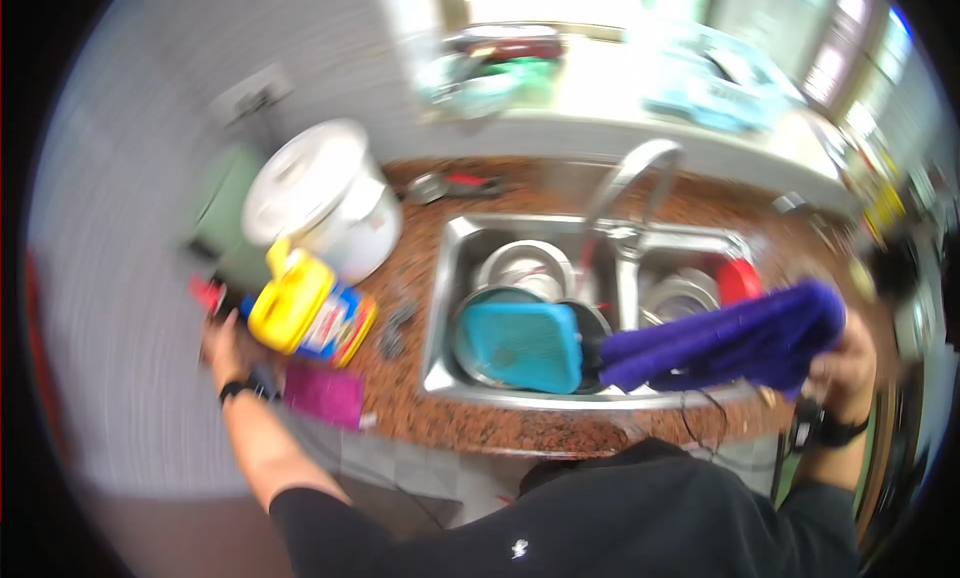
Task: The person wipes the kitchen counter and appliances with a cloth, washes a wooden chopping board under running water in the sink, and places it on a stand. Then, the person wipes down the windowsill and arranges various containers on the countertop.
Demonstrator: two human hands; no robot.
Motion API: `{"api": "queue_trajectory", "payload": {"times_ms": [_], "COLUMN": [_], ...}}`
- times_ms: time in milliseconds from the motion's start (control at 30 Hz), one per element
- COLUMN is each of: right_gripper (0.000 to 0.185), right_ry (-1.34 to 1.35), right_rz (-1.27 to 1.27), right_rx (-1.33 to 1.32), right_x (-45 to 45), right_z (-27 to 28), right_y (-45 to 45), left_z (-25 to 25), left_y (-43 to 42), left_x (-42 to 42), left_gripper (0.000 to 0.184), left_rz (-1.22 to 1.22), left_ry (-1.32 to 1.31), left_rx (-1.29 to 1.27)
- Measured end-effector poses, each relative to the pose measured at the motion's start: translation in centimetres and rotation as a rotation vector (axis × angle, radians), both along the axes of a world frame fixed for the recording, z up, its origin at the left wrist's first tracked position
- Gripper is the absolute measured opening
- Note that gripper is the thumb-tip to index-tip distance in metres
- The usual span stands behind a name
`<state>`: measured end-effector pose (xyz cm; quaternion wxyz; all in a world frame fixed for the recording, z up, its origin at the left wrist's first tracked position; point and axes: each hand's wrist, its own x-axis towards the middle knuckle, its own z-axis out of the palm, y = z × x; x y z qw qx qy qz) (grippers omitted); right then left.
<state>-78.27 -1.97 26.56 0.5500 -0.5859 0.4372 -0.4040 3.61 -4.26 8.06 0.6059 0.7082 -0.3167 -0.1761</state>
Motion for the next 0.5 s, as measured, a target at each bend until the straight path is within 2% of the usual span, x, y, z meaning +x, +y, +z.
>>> {"api": "queue_trajectory", "payload": {"times_ms": [33, 67, 100, 167, 233, 300, 367, 433, 500], "right_gripper": [0.065, 0.068, 0.071, 0.076, 0.080, 0.087, 0.091, 0.094, 0.093], "right_ry": [0.003, 0.052, 0.107, 0.048, 0.188, 0.255, 0.260, 0.281, 0.341], "right_rz": [-0.075, -0.055, -0.013, -0.157, -0.230, -0.278, -0.292, -0.281, -0.305], "right_rx": [0.054, -0.040, -0.132, -0.251, -0.352, -0.370, -0.380, -0.427, -0.504], "right_x": [-1.5, -3.2, -4.5, -4.7, -5.1, -5.9, -5.2, -6.1, -8.8], "right_z": [0.8, 1.6, 2.2, 3.6, 5.1, 5.9, 6.7, 7.0, 6.5], "right_y": [1.3, 2.2, 3.1, 5.0, 5.7, 5.5, 3.7, 1.7, 0.1], "left_z": [-0.2, -0.3, 0.8, -1.1, -1.7, -0.8, -2.4, -3.1, -3.3], "left_y": [-0.6, -2.0, -3.0, -5.2, -6.7, -7.0, -6.9, -6.5, -5.5], "left_x": [1.8, 1.0, -0.7, 3.2, 5.4, 5.0, 8.7, 10.0, 12.7], "left_gripper": [0.039, 0.040, 0.051, 0.061, 0.065, 0.063, 0.058, 0.055, 0.053], "left_rz": [-0.053, -0.024, -0.001, 0.076, 0.140, 0.239, 0.176, 0.218, 0.314], "left_ry": [0.072, 0.143, 0.141, -0.071, -0.103, -0.194, -0.387, -0.505, -0.544], "left_rx": [0.129, -0.088, -0.144, -0.173, -0.172, -0.137, -0.161, -0.272, -0.172]}}
